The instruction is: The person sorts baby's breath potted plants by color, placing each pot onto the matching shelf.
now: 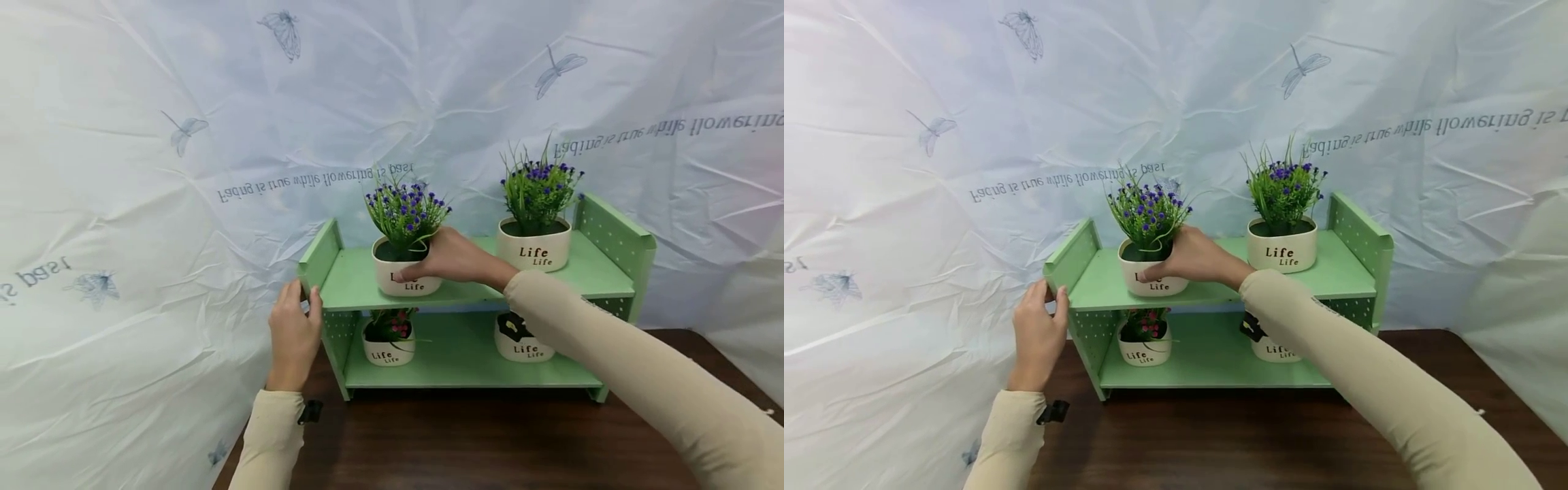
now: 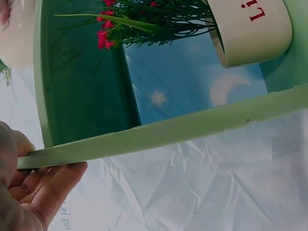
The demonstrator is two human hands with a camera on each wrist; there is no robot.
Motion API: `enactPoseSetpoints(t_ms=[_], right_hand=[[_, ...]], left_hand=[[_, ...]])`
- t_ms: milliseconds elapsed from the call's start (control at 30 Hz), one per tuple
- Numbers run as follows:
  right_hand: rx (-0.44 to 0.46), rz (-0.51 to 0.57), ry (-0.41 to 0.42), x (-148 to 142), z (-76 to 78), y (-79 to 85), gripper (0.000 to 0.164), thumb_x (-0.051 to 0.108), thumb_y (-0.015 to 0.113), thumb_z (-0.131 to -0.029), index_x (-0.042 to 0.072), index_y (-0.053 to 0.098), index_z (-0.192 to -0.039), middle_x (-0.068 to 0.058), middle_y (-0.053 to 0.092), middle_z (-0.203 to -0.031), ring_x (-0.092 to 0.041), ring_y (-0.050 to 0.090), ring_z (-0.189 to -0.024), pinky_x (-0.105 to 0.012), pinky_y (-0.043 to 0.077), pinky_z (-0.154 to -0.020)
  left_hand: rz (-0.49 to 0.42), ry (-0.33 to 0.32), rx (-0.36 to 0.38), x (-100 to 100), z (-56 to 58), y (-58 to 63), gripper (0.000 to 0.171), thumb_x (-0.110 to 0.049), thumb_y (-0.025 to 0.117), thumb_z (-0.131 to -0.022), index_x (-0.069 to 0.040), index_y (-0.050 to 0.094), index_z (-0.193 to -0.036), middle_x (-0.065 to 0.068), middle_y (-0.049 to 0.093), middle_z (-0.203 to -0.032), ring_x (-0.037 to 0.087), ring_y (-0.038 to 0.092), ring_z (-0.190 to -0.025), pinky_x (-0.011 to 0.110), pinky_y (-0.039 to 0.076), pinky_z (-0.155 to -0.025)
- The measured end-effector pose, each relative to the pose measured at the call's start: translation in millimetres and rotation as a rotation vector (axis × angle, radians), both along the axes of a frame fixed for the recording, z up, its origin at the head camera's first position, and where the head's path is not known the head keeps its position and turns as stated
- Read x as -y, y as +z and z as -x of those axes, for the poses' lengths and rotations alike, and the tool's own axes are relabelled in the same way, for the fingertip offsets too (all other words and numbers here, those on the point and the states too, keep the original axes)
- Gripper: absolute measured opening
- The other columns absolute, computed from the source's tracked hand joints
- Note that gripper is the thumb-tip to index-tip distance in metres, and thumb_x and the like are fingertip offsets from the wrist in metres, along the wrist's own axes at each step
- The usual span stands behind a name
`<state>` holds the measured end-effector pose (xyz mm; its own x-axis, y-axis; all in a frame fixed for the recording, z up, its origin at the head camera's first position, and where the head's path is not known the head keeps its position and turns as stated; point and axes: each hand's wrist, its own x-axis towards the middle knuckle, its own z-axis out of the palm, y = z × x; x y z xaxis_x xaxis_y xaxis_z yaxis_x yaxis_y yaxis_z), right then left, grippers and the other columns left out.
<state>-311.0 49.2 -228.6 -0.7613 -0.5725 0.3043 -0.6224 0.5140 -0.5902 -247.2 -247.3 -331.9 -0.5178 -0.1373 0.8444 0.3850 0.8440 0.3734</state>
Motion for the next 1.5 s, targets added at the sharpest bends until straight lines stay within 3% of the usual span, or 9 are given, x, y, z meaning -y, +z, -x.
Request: enactPoseSetpoints(t_ms=[133, 333, 667, 767, 867, 967, 1067, 1500], right_hand=[[0.013, -0.013, -0.036, 12, 11.0, 0.1, 0.090, 0.055, 0.088, -0.081, 0.019, 0.053, -0.155, -0.009, 0.067, -0.136, -0.024, 0.069, -0.114, -0.046, 0.055, -0.094], [0.077, 0.003, -0.017, 28, 26.6, -2.0, 0.084, 0.053, 0.089, -0.081, 0.018, 0.057, -0.150, -0.007, 0.071, -0.124, -0.022, 0.070, -0.103, -0.043, 0.056, -0.089], [0.145, 0.023, -0.009, 45, 39.0, -4.7, 0.088, 0.050, 0.089, -0.083, 0.012, 0.052, -0.153, -0.008, 0.073, -0.112, -0.023, 0.068, -0.097, -0.041, 0.053, -0.087], [0.183, 0.017, -0.019, 48, 40.7, -4.0, 0.098, 0.050, 0.088, -0.084, 0.005, 0.042, -0.158, -0.014, 0.068, -0.120, -0.025, 0.065, -0.103, -0.041, 0.052, -0.090], [0.222, 0.006, -0.039, 49, 42.1, -4.0, 0.115, 0.052, 0.088, -0.084, 0.000, 0.025, -0.165, -0.020, 0.054, -0.145, -0.027, 0.060, -0.120, -0.043, 0.050, -0.101], [0.248, -0.001, -0.048, 49, 44.2, -4.7, 0.126, 0.055, 0.087, -0.083, 0.000, 0.013, -0.168, -0.022, 0.034, -0.165, -0.030, 0.050, -0.140, -0.047, 0.045, -0.113], [0.260, 0.018, -0.031, 49, 46.2, -5.4, 0.128, 0.054, 0.088, -0.083, 0.002, 0.009, -0.169, -0.019, 0.022, -0.173, -0.031, 0.038, -0.152, -0.048, 0.038, -0.121], [0.261, 0.035, -0.018, 59, 48.3, -6.9, 0.125, 0.053, 0.087, -0.084, 0.000, 0.012, -0.168, -0.020, 0.025, -0.172, -0.033, 0.032, -0.156, -0.049, 0.034, -0.124]], left_hand=[[-0.006, 0.004, 0.001, 0, 0.5, -0.8, 0.015, -0.010, 0.066, -0.105, 0.005, 0.066, -0.106, 0.022, 0.066, -0.098, 0.043, 0.069, -0.090, 0.055, 0.058, -0.077], [-0.006, -0.003, -0.013, -1, 0.5, -1.0, 0.015, -0.010, 0.066, -0.105, 0.005, 0.066, -0.106, 0.022, 0.066, -0.098, 0.042, 0.069, -0.090, 0.055, 0.058, -0.077], [0.003, -0.011, -0.026, -1, 0.6, -1.5, 0.014, -0.010, 0.066, -0.105, 0.003, 0.064, -0.101, 0.021, 0.065, -0.094, 0.043, 0.069, -0.087, 0.055, 0.058, -0.074], [0.003, -0.007, -0.031, -1, 0.8, -1.6, 0.014, -0.010, 0.066, -0.105, 0.003, 0.064, -0.100, 0.021, 0.064, -0.093, 0.044, 0.068, -0.086, 0.055, 0.057, -0.073], [0.004, -0.002, -0.034, -1, 0.5, -1.4, 0.014, -0.010, 0.067, -0.104, 0.003, 0.064, -0.100, 0.021, 0.064, -0.093, 0.043, 0.068, -0.085, 0.055, 0.057, -0.073], [0.005, -0.001, -0.038, -1, 1.0, -2.1, 0.014, -0.010, 0.067, -0.104, 0.003, 0.064, -0.100, 0.021, 0.065, -0.093, 0.042, 0.068, -0.086, 0.055, 0.056, -0.074], [0.005, -0.002, -0.037, -1, 0.9, -2.1, 0.015, -0.011, 0.067, -0.104, 0.004, 0.065, -0.101, 0.021, 0.065, -0.094, 0.043, 0.069, -0.087, 0.056, 0.057, -0.074], [-0.007, 0.000, -0.022, -1, 1.8, -3.0, 0.015, -0.011, 0.067, -0.105, 0.003, 0.065, -0.101, 0.021, 0.066, -0.095, 0.041, 0.069, -0.089, 0.055, 0.058, -0.076]])
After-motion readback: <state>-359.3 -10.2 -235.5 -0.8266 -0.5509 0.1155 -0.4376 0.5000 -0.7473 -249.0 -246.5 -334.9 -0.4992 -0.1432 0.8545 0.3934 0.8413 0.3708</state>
